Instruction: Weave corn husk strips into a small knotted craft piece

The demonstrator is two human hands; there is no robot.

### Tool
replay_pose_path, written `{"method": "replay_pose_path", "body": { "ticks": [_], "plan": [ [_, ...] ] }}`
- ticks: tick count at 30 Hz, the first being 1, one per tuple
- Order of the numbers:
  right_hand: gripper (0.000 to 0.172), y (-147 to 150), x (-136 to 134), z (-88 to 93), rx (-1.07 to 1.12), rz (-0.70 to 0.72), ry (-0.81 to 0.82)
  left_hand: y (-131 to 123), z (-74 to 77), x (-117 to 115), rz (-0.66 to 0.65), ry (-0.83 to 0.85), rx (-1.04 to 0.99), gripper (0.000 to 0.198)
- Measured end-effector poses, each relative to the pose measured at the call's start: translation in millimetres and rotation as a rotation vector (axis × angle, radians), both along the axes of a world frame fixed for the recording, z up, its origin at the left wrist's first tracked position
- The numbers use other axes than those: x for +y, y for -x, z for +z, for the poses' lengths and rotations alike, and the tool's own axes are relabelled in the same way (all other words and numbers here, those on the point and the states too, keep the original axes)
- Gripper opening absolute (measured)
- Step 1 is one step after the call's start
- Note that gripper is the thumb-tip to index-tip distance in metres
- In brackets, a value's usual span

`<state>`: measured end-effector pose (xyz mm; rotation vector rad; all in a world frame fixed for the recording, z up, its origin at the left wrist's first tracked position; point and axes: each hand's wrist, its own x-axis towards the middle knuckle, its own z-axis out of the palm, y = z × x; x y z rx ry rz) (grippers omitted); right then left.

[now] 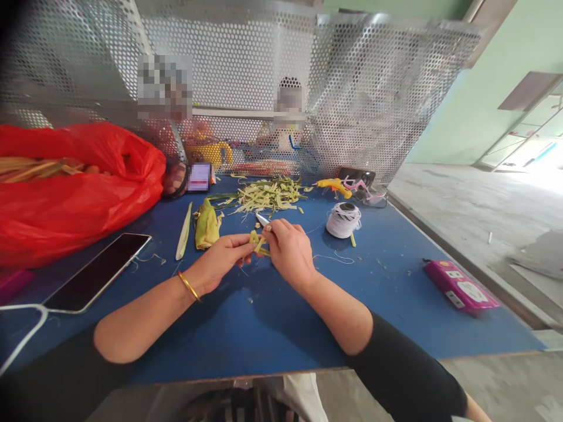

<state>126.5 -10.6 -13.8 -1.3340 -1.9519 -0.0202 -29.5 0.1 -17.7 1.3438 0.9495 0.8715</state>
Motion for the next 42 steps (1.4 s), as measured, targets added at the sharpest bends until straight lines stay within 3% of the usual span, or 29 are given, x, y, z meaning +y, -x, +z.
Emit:
{"method": "replay_pose_path", "body": {
  "ticks": [5, 9, 12, 16, 20, 24, 32, 42],
  "plan": [
    [0.020, 2, 1, -0.4, -0.002, -0.093, 0.201, -2, 3.1, -5, -0.030, -0.006, -0.018, 0.018],
    [0.015, 3, -1, 2.8, 0.110, -0.127, 0.270, -4, 3.4, -5, 0.078, 0.000, -0.015, 0.017],
    [0.018, 2, -1, 4.8, 0.322, -0.013, 0.289, -2, 1.4, 1, 0.151, 0.093, -0.078, 0.017],
    [0.017, 3, -2, 6.8, 0.601, 0.234, 0.352, 1, -1.4, 6, 0.135, 0.170, -0.137, 0.018],
    [0.018, 4, 0, 8.7, 0.731, 0.304, 0.314, 0, -2.0, 4, 0.108, 0.163, -0.123, 0.022],
    [0.021, 4, 3, 7.9, 0.828, 0.293, 0.427, -2, 0.1, 1, 0.097, 0.095, -0.091, 0.027],
    [0.011, 0, 3, 0.3, 0.494, 0.137, 0.440, -4, 0.3, 0, 0.151, 0.044, -0.049, 0.018],
    [0.011, 0, 4, -3.0, 0.454, 0.081, 0.465, -4, -4.4, -2, 0.160, -0.069, 0.043, 0.014]
  ]
}}
